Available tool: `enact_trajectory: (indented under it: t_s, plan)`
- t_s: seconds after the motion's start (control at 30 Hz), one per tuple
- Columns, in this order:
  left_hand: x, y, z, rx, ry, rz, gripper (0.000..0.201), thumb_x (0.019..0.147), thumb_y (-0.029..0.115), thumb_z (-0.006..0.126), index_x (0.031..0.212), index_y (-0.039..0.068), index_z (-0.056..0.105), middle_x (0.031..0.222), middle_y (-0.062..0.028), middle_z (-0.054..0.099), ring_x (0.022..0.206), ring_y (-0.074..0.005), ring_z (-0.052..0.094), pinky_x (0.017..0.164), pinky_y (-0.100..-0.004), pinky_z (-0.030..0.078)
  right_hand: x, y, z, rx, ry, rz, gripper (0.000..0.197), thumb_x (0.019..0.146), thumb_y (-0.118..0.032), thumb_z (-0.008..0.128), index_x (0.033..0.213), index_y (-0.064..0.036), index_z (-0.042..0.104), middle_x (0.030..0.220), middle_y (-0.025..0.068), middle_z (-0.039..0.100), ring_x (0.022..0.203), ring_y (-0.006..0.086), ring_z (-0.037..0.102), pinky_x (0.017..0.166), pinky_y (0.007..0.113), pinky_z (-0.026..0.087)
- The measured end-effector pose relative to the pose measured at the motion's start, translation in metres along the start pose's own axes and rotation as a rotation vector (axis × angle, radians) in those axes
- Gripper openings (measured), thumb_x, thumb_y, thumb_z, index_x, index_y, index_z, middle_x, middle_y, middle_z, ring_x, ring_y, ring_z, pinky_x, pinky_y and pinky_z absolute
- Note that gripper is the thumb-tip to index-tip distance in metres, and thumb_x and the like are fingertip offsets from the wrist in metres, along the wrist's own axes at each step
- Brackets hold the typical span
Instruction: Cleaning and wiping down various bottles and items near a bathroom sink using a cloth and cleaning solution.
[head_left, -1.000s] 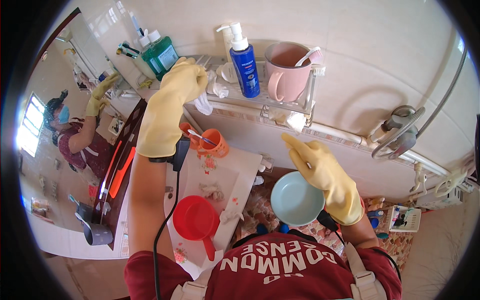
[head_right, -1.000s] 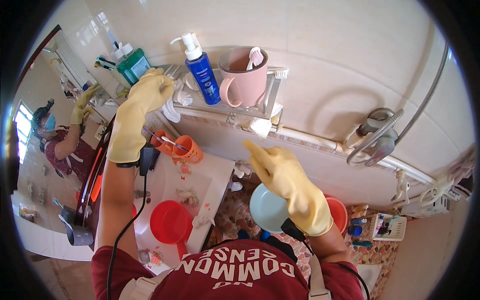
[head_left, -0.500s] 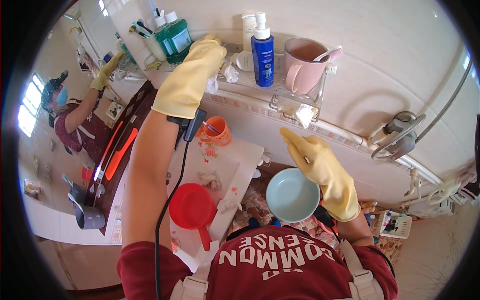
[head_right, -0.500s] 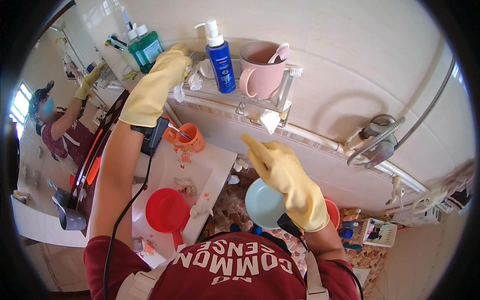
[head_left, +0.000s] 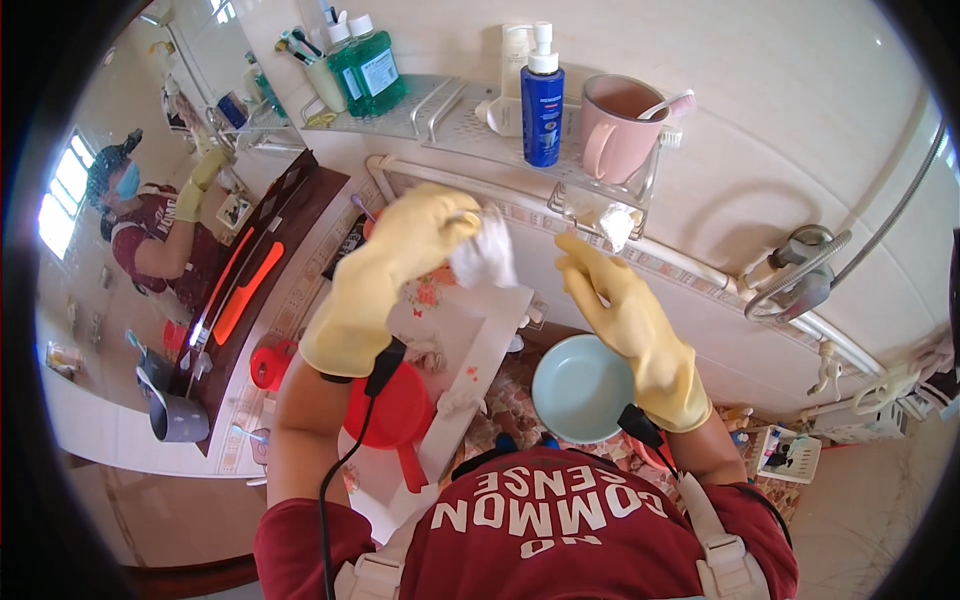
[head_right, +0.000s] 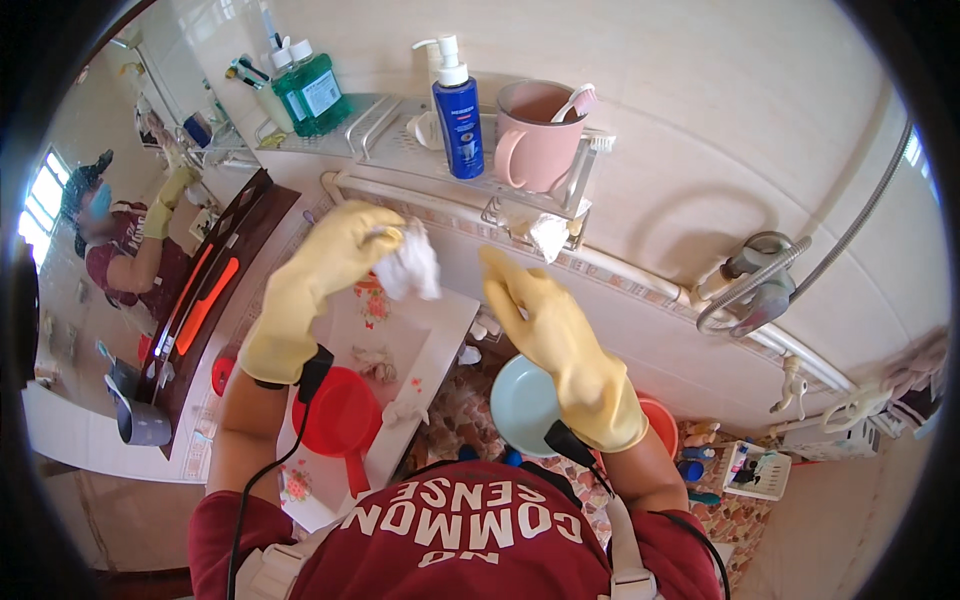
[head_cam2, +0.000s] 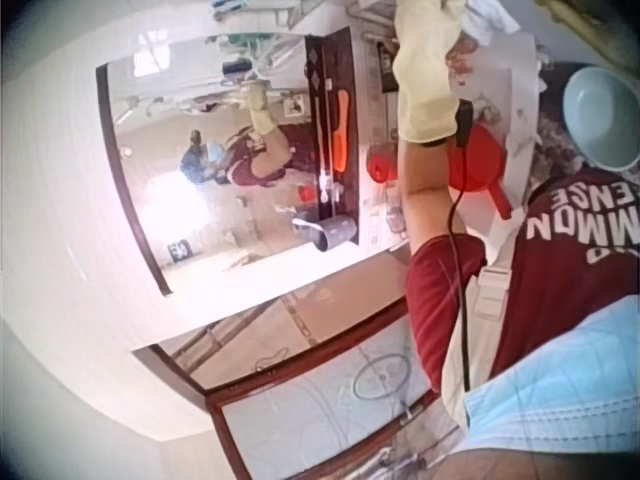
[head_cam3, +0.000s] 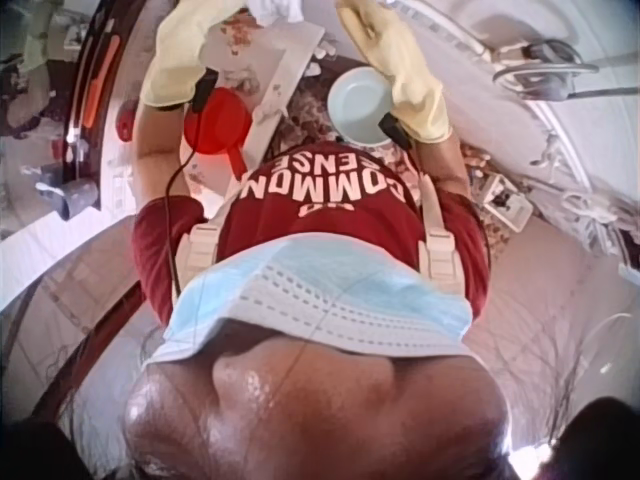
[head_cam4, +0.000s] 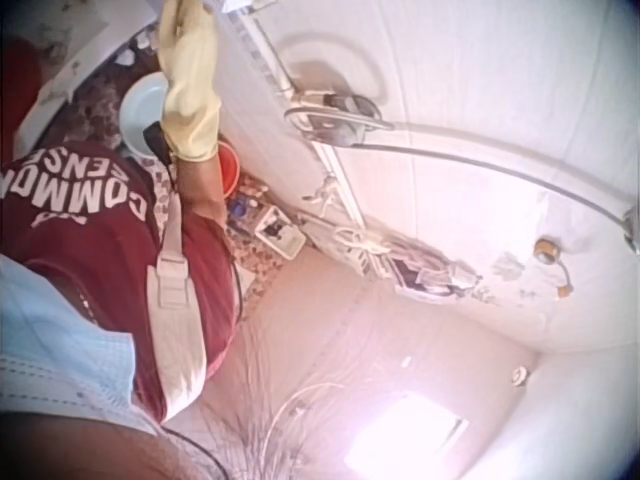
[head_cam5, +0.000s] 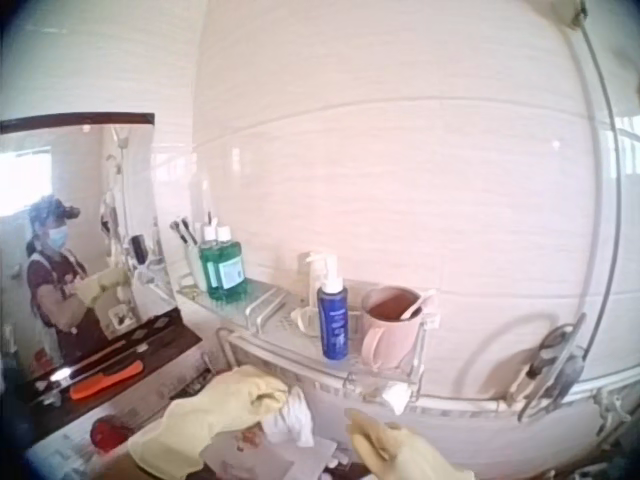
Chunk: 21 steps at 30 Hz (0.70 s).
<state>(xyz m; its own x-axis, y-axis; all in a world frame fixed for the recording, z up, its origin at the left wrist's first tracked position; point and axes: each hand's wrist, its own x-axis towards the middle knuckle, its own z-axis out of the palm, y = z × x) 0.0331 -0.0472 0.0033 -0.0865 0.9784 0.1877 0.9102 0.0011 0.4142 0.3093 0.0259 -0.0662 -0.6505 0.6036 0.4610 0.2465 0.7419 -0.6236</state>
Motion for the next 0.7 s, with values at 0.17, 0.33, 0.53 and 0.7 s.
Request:
enact_trajectory:
  t_s: [0.17,0.33,0.53,0.7]
  plan:
    - [-0.011,0.015,0.041,-0.414,0.022,0.072,0.037,0.100,0.026,0.068,0.122,-0.004,0.066,0.108,-0.0092,0.072,0.096,-0.0141,0.065,0.083,-0.0298,0.053,0.021,-0.022,0.021,0.348,-0.135,0.222,0.057,0.094,-0.013,0.075,0.146,-0.0091,0.051,0.113,0.0194,0.071,0.090,0.0228,0.072,0.077,0.034,0.055]
    - [0.005,0.048,0.015,-0.918,-0.206,-0.197,0.040,0.102,0.030,0.065,0.123,-0.003,0.067,0.113,-0.0065,0.069,0.105,-0.0111,0.060,0.091,-0.0284,0.049,0.030,-0.010,0.037,0.777,0.106,0.252,0.058,0.089,-0.005,0.078,0.142,-0.0061,0.054,0.100,0.0059,0.070,0.080,0.0098,0.060,0.071,0.027,0.052]
    - [0.079,0.066,0.004,-0.650,0.622,-0.003,0.063,0.088,0.033,0.077,0.136,-0.004,0.059,0.115,-0.0146,0.074,0.106,-0.0215,0.070,0.094,-0.0331,0.054,0.016,-0.020,0.020,0.688,0.049,0.489,0.053,0.088,-0.008,0.079,0.137,-0.0058,0.058,0.086,0.0024,0.067,0.065,0.0075,0.055,0.064,0.026,0.050]
    - [0.116,0.058,0.014,-0.590,0.582,0.052,0.057,0.079,0.028,0.085,0.121,-0.004,0.067,0.104,-0.0167,0.075,0.094,-0.0246,0.074,0.082,-0.0351,0.059,0.004,-0.025,0.017,0.641,0.053,0.442,0.057,0.087,-0.013,0.081,0.138,-0.0067,0.058,0.094,0.0070,0.071,0.069,0.0079,0.061,0.066,0.028,0.053]
